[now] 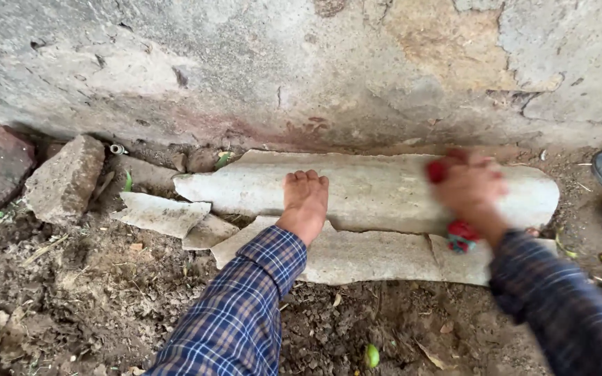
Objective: The person wipes down a concrete slab with a red cloth before using it to clean several sandals one by one.
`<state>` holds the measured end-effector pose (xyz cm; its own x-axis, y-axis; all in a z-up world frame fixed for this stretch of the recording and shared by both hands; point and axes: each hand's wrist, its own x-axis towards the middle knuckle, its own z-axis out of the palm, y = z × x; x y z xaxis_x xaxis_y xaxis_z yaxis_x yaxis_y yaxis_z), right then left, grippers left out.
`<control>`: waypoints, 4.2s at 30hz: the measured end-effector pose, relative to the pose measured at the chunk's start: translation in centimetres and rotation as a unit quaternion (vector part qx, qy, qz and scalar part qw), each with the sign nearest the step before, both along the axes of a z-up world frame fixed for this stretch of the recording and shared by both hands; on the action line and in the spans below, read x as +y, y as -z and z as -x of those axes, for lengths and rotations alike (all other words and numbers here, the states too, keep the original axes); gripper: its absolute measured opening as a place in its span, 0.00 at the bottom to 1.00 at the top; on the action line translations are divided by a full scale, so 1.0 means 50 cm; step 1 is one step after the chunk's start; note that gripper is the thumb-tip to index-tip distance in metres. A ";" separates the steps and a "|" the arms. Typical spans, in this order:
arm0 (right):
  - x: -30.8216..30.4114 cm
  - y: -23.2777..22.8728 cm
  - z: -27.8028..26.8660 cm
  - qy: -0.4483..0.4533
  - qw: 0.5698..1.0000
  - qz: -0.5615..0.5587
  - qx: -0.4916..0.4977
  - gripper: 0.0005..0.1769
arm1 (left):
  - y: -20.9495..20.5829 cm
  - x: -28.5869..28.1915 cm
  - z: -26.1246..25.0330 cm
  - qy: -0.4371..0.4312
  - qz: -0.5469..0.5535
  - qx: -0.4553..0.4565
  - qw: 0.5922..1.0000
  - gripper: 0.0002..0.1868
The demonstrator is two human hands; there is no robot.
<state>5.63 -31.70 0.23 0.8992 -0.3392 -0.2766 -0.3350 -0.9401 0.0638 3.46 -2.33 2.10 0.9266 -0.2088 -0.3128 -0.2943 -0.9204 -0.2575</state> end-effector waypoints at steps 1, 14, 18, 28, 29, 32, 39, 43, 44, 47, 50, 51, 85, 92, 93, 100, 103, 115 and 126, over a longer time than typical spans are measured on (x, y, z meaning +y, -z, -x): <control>0.057 -0.031 0.024 0.000 1.000 0.001 0.000 0.43 | 0.010 0.006 -0.004 0.000 0.001 0.000 1.000 0.32; -0.161 0.009 0.075 -0.182 0.967 -0.111 -0.141 0.53 | -0.077 0.040 0.016 -0.004 0.106 0.006 0.994 0.35; -0.134 0.010 0.079 0.033 0.978 -0.104 -0.179 0.53 | -0.110 0.040 0.035 -0.022 0.103 0.047 0.993 0.40; 0.080 -0.009 0.113 -0.328 0.922 -0.106 -0.178 0.55 | -0.082 0.035 0.015 -0.004 0.073 0.043 0.996 0.37; 0.064 -0.018 0.120 -0.355 0.919 -0.039 -0.168 0.58 | -0.085 0.037 0.017 -0.004 0.080 0.040 0.996 0.38; -0.026 -0.006 0.136 -0.312 0.931 -0.033 -0.186 0.59 | -0.079 0.038 0.015 -0.001 0.088 0.027 0.996 0.39; -0.043 0.010 0.063 -0.020 0.972 -0.109 -0.207 0.42 | -0.078 0.032 0.022 -0.004 0.084 0.017 0.996 0.39; 0.005 0.057 -0.028 -0.252 0.952 -0.070 -0.158 0.26 | -0.083 0.034 0.025 -0.001 0.084 0.012 0.996 0.40; 0.033 0.029 -0.024 -0.287 0.943 -0.103 -0.134 0.29 | -0.085 0.033 0.026 0.004 0.084 0.011 0.996 0.41; 0.043 -0.015 -0.034 -0.233 0.966 -0.096 -0.054 0.34 | -0.088 0.033 0.023 0.003 0.095 0.015 0.995 0.41; -0.071 0.019 -0.059 -0.085 0.996 -0.034 -0.017 0.34 | -0.098 0.028 0.027 -0.019 0.101 0.025 0.994 0.42; -0.122 0.041 -0.068 -0.027 0.999 -0.009 -0.039 0.34 | -0.103 0.026 0.029 -0.033 0.100 0.028 0.994 0.43; 0.336 -0.044 -0.006 0.009 0.750 -0.654 -0.096 0.60 | -0.002 0.016 0.023 -0.087 0.461 -0.196 0.861 0.62; 0.199 -0.030 0.006 -0.171 0.871 -0.459 -0.042 0.42 | 0.053 -0.054 -0.019 -0.076 0.457 -0.258 0.848 0.25; 0.174 0.005 0.000 -0.165 0.947 -0.256 -0.098 0.43 | 0.075 -0.069 -0.029 -0.036 0.433 -0.287 0.854 0.28; 0.146 0.037 0.036 -0.320 0.929 -0.122 -0.142 0.48 | 0.111 0.093 -0.058 -0.008 0.369 -0.242 0.897 0.20; 0.154 0.006 0.033 -0.323 0.938 -0.089 -0.087 0.48 | 0.071 0.203 -0.065 -0.117 0.211 -0.212 0.947 0.26; 0.204 -0.069 0.025 -0.219 0.975 -0.036 0.030 0.44 | 0.028 -0.054 -0.040 -0.019 0.351 -0.068 0.934 0.35; 0.186 -0.041 0.027 -0.300 0.953 -0.037 -0.033 0.43 | -0.043 0.251 0.028 -0.165 0.094 -0.189 0.964 0.26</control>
